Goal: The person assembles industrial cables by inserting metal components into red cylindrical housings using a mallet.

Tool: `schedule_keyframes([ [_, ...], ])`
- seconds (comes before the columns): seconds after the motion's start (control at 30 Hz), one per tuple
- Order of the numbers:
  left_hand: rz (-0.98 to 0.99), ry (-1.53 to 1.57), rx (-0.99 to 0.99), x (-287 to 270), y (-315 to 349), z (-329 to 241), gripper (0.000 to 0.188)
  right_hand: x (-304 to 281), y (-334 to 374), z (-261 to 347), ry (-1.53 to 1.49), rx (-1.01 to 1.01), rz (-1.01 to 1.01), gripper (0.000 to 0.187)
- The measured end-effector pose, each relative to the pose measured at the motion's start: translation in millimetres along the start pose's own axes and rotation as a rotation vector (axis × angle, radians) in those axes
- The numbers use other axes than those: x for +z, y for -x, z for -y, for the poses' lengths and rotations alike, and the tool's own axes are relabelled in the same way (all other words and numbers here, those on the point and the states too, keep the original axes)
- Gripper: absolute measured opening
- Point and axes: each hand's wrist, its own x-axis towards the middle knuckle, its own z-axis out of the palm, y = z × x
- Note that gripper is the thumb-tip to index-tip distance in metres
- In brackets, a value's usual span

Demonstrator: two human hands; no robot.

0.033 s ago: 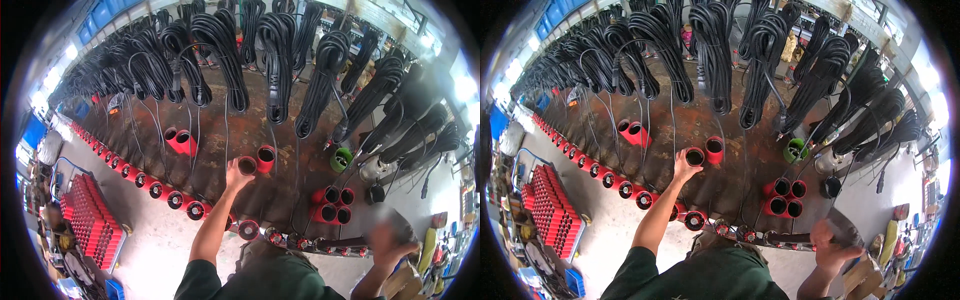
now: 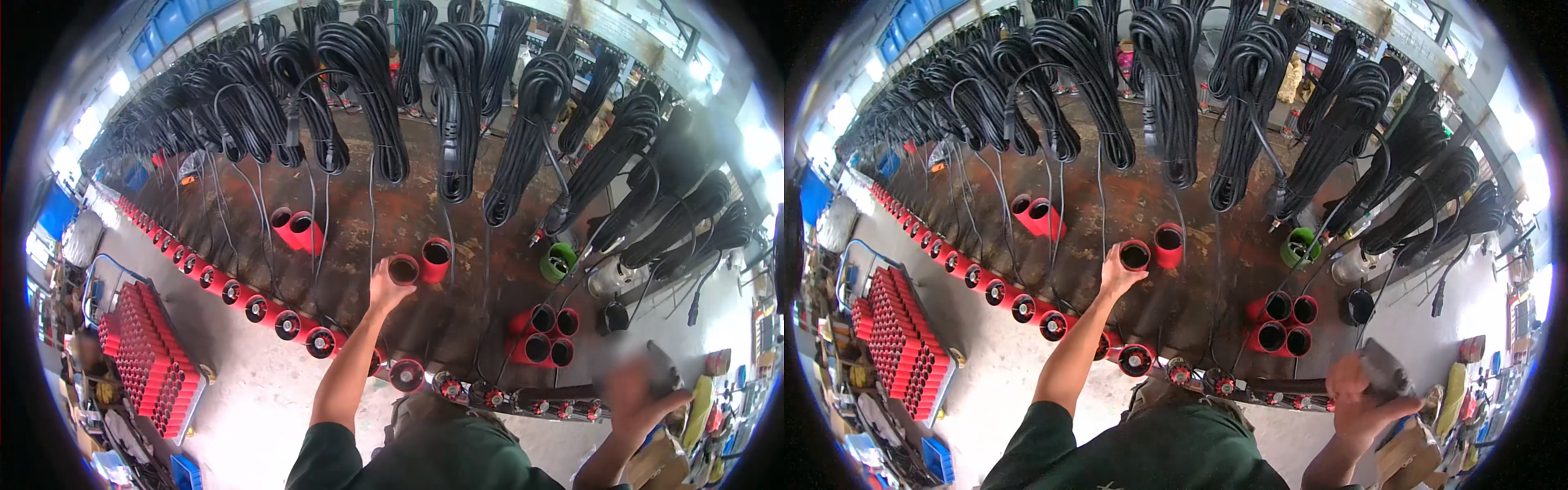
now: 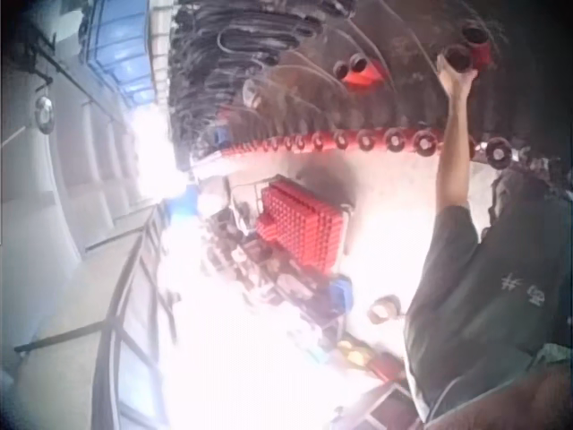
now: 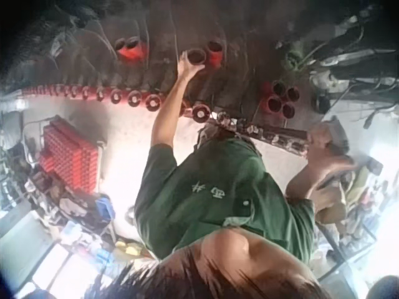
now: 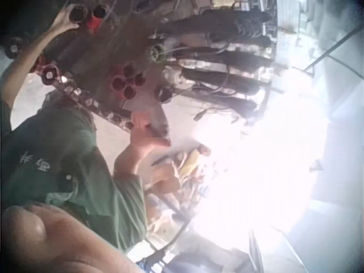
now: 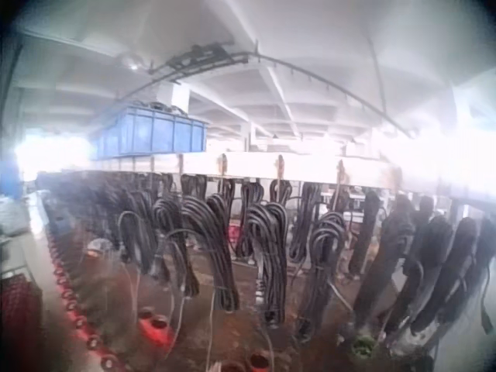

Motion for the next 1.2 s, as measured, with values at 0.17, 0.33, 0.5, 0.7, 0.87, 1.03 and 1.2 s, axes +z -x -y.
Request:
schedule_keyframes([
  [0.17,-0.009,-0.126,-0.117,-46.0,16.1,-43.5,0.076,17.6,-26.6,41.1,-0.356,0.024,-0.004,0.069],
  [0.33,-0.149,0.536,-0.056,-105.2,96.0,-175.2,0.077,-67.8,-72.5,69.7,-0.672,-0.071,0.243,0.041],
  [0.5,0.167,0.921,-0.389,-77.1,167.1,-242.2,0.087,-35.7,-105.7,92.5,-1.027,0.243,0.484,0.043],
  [0.7,0.395,0.513,-0.14,-48.5,228.6,-250.1,0.088,-4.1,-110.6,59.5,-0.75,0.338,0.748,0.038],
  [0.87,0.22,0.469,0.075,-56.0,219.0,-242.6,0.087,28.0,-129.6,10.9,-0.623,0.403,1.351,0.049],
  [1.03,0.056,0.536,-0.052,-55.9,222.5,-230.1,0.082,87.4,-25.3,-49.8,-0.591,0.538,0.815,0.067],
  [1.2,0.141,0.63,-0.262,-35.7,224.5,-249.2,0.081,99.4,-24.5,-76.9,-0.416,0.571,1.129,0.064],
])
